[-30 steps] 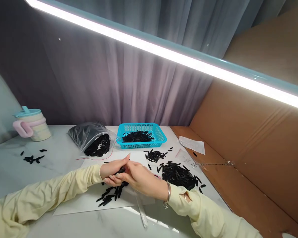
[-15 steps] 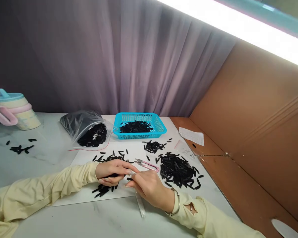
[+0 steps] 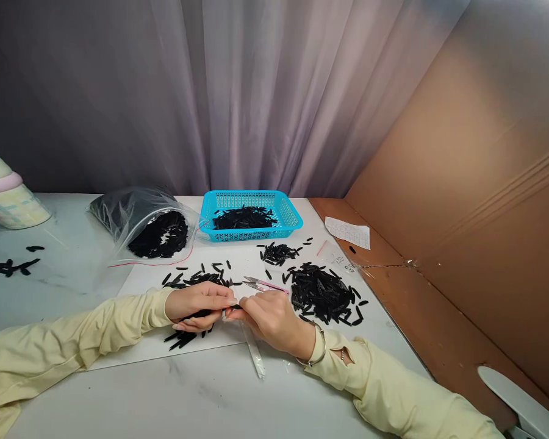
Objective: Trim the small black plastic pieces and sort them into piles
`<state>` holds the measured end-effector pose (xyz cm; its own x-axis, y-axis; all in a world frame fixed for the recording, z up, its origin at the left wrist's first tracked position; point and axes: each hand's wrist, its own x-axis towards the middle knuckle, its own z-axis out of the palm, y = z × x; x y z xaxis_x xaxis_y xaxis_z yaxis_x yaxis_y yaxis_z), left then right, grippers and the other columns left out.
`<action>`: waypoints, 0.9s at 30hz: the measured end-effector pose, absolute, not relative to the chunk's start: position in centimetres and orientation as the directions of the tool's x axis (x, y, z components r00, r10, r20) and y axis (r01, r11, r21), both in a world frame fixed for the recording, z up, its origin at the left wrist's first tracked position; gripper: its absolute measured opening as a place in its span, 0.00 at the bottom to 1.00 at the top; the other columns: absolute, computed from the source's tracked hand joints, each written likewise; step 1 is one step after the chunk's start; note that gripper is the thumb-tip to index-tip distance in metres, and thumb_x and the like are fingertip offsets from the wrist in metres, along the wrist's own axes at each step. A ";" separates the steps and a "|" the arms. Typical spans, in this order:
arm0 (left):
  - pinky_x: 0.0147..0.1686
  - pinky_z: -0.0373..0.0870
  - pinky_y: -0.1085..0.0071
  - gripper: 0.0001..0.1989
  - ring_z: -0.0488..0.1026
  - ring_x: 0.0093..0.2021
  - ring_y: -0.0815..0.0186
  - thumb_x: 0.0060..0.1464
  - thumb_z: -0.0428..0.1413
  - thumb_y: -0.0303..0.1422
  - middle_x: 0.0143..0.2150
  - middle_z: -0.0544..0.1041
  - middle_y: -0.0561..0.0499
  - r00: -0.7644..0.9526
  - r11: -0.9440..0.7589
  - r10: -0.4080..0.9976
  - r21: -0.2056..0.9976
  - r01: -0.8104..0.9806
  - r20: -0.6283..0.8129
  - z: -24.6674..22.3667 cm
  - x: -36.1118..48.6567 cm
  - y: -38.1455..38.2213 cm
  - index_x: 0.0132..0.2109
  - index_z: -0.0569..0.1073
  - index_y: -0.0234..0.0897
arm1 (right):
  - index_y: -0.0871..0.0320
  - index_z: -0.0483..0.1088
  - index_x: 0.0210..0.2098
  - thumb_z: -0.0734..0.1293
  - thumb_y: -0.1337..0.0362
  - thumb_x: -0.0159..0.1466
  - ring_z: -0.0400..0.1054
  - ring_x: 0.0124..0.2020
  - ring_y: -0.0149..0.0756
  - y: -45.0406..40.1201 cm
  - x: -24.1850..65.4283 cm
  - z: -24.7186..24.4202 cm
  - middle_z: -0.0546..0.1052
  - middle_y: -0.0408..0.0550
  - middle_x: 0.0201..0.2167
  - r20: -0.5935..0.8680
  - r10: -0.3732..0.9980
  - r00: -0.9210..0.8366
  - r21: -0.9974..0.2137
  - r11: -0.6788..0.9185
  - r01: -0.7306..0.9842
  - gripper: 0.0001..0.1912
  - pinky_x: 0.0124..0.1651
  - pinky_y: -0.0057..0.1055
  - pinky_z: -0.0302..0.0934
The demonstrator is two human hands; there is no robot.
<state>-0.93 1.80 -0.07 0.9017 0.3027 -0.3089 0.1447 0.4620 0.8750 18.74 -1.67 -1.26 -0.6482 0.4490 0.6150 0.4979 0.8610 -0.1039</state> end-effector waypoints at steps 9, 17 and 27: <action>0.03 0.46 0.83 0.13 0.47 0.05 0.76 0.55 0.50 0.40 0.07 0.56 0.62 0.899 0.484 0.314 0.866 0.125 -0.305 -0.3 -1.0 2.2 0.29 0.63 0.35 | 0.58 0.62 0.20 0.57 0.51 0.64 0.50 0.14 0.27 -1.3 19.3 0.1 0.57 0.39 0.12 0.627 0.409 -0.663 -0.021 0.859 0.511 0.22 0.19 0.29 0.41; 0.06 0.44 0.78 0.15 0.46 0.06 0.75 0.57 0.43 0.44 0.09 0.52 0.63 0.836 0.045 0.521 0.983 0.176 -0.173 1.8 -0.2 1.3 0.30 0.62 0.38 | 0.57 0.59 0.20 0.44 0.51 0.67 0.49 0.08 0.24 6.5 20.8 7.7 0.59 0.37 0.09 0.235 0.971 0.049 -0.922 0.206 0.328 0.27 0.13 0.24 0.47; 0.20 0.54 0.75 0.13 0.67 0.21 0.67 0.60 0.40 0.36 0.20 0.67 0.52 0.504 -0.735 0.669 0.387 0.556 0.546 6.6 6.0 2.8 0.35 0.67 0.36 | 0.61 0.67 0.43 0.60 0.61 0.64 0.67 0.39 0.33 15.0 15.2 6.5 0.71 0.49 0.42 0.207 0.977 0.047 -0.892 0.169 0.420 0.11 0.41 0.35 0.65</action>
<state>6.01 2.82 6.63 0.5043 0.6694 0.5456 0.5565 -0.7350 0.3875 15.17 15.00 6.49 0.0467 0.9772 0.2069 0.4196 0.1688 -0.8919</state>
